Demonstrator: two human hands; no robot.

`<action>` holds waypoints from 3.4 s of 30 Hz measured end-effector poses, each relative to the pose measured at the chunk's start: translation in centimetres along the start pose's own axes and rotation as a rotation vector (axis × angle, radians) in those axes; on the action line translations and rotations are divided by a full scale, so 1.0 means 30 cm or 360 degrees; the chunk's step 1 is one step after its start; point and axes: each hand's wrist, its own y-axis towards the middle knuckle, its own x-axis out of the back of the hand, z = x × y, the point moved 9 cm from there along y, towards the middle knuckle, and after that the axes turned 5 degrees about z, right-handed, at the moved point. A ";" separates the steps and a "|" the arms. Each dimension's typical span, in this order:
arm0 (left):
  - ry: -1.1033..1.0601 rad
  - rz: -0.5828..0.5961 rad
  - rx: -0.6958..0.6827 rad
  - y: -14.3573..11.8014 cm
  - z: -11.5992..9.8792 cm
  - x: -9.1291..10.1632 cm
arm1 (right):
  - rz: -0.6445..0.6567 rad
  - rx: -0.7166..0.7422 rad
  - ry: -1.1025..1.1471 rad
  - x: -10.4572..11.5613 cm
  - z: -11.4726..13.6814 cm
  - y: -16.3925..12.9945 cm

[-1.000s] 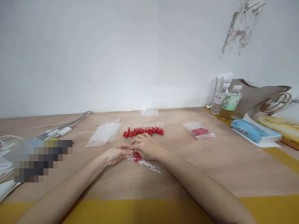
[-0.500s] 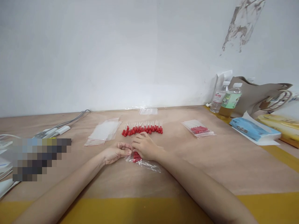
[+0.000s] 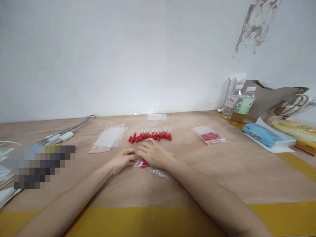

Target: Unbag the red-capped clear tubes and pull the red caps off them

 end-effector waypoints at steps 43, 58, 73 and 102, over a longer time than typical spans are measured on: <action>0.0232 -0.0047 -0.0030 0.014 -0.009 -0.001 | -0.0120 -0.0220 -0.0010 -0.003 -0.054 -0.011; 0.0570 -0.0343 -0.0297 0.049 -0.042 0.040 | -0.0052 -0.0175 0.0124 0.001 -0.049 -0.011; 0.0695 -0.0322 -0.0360 0.047 -0.021 0.042 | 0.0275 -0.0863 0.0657 0.039 -0.198 -0.159; 0.1064 0.0067 -0.0595 -0.013 -0.069 -0.121 | 0.0177 -0.0955 0.0491 -0.004 -0.178 -0.291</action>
